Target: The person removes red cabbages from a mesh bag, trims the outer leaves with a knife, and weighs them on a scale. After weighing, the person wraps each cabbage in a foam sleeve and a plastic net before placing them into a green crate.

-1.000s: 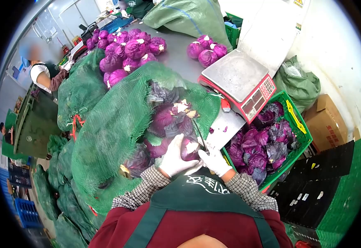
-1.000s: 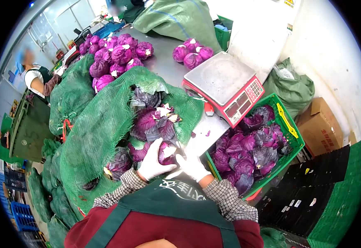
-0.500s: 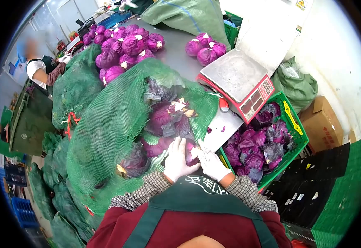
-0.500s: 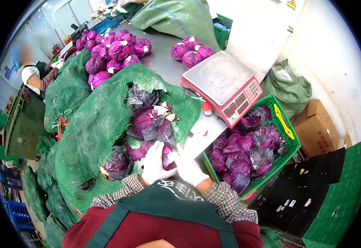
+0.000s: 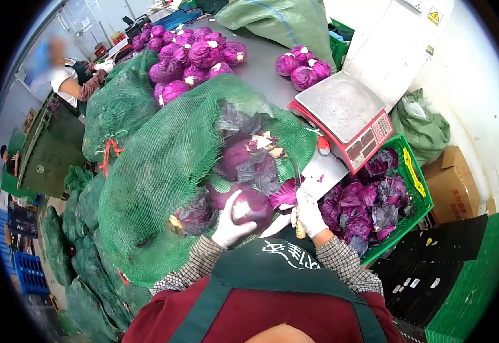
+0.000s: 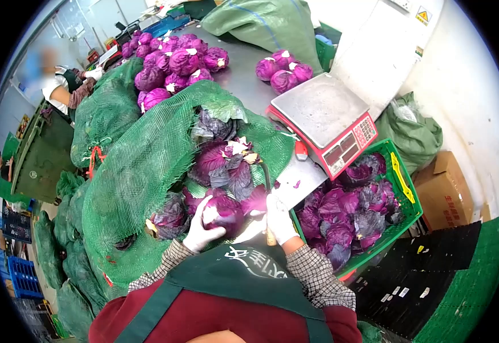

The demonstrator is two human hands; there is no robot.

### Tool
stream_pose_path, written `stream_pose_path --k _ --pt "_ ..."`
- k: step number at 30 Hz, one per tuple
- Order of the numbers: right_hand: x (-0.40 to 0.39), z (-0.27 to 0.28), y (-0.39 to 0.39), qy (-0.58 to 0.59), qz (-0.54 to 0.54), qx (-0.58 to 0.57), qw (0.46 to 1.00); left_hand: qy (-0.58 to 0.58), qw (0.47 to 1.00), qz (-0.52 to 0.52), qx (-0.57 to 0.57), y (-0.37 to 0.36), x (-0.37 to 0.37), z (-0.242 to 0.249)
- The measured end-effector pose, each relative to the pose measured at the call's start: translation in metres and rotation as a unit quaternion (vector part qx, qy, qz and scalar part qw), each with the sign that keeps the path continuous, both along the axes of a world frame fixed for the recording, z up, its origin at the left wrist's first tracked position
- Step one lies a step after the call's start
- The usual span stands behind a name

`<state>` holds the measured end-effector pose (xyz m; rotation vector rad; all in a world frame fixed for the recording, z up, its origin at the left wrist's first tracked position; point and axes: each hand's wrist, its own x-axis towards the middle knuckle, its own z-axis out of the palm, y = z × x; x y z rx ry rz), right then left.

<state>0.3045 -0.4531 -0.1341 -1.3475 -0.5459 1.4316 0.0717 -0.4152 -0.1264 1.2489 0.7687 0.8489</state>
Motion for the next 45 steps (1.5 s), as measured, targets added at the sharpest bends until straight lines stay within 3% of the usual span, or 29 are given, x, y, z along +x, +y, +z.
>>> stream_pose_path --k 1,3,4,5,7,9,11,12,13,14,15,16,17,19,24,27,31,33,34,37,38,41,42,43,44,45 --pt "0.002 0.01 -0.002 0.003 -0.019 0.008 1.0 -0.082 0.99 -0.001 -0.116 0.006 -0.005 -0.003" --pt "0.016 0.039 -0.004 0.011 -0.062 0.033 0.997 -0.227 0.955 0.024 -0.189 0.008 -0.012 -0.002" --pt "0.035 0.041 -0.013 0.007 -0.101 0.062 0.993 -0.29 0.937 0.03 -0.193 0.007 -0.01 0.02" --pt "0.064 0.041 -0.027 0.003 -0.138 0.087 0.987 -0.316 0.923 0.064 -0.211 0.004 -0.011 0.034" --pt "0.125 0.051 -0.049 -0.04 -0.226 0.063 0.971 -0.297 0.939 0.039 -0.171 0.016 -0.015 0.056" --pt "0.167 0.05 -0.07 -0.292 -0.28 -0.052 0.913 -0.206 0.975 -0.004 -0.08 0.032 -0.015 0.066" --pt "0.202 0.004 -0.075 -0.564 -0.188 0.01 0.804 -0.114 0.993 -0.027 -0.005 0.036 -0.003 0.078" --pt "0.132 0.097 -0.061 -0.435 -0.138 -0.026 0.889 -0.121 0.992 -0.045 0.002 0.039 0.006 0.074" --pt "0.11 0.092 -0.047 -0.387 -0.106 0.154 0.903 -0.111 0.993 -0.047 0.005 0.038 0.013 0.071" --pt "0.075 0.114 -0.041 -0.457 -0.053 0.131 0.878 -0.107 0.993 -0.047 0.008 0.036 0.02 0.067" --pt "0.057 0.102 -0.033 -0.447 0.036 0.197 0.872 -0.101 0.994 -0.046 0.013 0.034 0.028 0.065" --pt "0.029 0.107 -0.027 -0.386 0.06 0.235 0.89 -0.111 0.993 -0.051 -0.004 0.028 0.034 0.073" --pt "0.015 0.106 -0.015 -0.37 0.107 0.273 0.881 -0.105 0.993 -0.061 -0.009 0.027 0.037 0.071" --pt "0.0 0.102 -0.005 -0.517 0.104 0.363 0.768 -0.088 0.993 -0.071 0.014 0.025 0.039 0.075" --pt "0.001 0.109 -0.009 -0.385 0.115 0.279 0.872 -0.074 0.995 -0.071 0.015 0.027 0.038 0.069" --pt "0.01 0.1 -0.009 -0.45 0.145 0.275 0.837 -0.041 0.995 -0.072 0.047 0.028 0.04 0.068" --pt "0.009 0.097 -0.014 -0.284 0.153 0.233 0.918 -0.009 0.996 -0.049 0.075 0.026 0.045 0.071" --pt "0.0 0.099 -0.019 -0.183 0.093 0.265 0.942 -0.001 0.992 -0.018 0.124 0.027 0.051 0.075" --pt "0.003 0.104 -0.022 -0.31 0.11 0.268 0.905 0.003 0.989 -0.003 0.148 0.026 0.052 0.075" --pt "0.008 0.111 -0.025 -0.306 0.147 0.303 0.891 0.099 0.933 0.053 0.341 0.03 0.053 0.062" --pt "0.006 0.147 -0.035 -0.113 0.124 0.2 0.965 0.14 0.906 0.061 0.394 0.032 0.052 0.059" --pt "0.037 0.161 -0.049 -0.153 0.071 0.125 0.978 0.126 0.924 0.119 0.341 0.035 0.051 0.044" --pt "0.051 0.16 -0.054 -0.177 0.056 0.108 0.977 0.035 0.979 0.093 0.178 0.036 0.05 0.05" --pt "0.068 0.157 -0.059 -0.202 0.041 0.091 0.974 -0.037 0.992 0.095 0.078 0.039 0.045 0.053" --pt "0.091 0.134 -0.061 -0.383 0.016 0.158 0.91 -0.142 0.987 0.071 -0.04 0.04 0.042 0.058" --pt "0.114 0.1 -0.059 -0.549 -0.008 0.219 0.807 -0.245 0.956 0.047 -0.157 0.04 0.041 0.06"
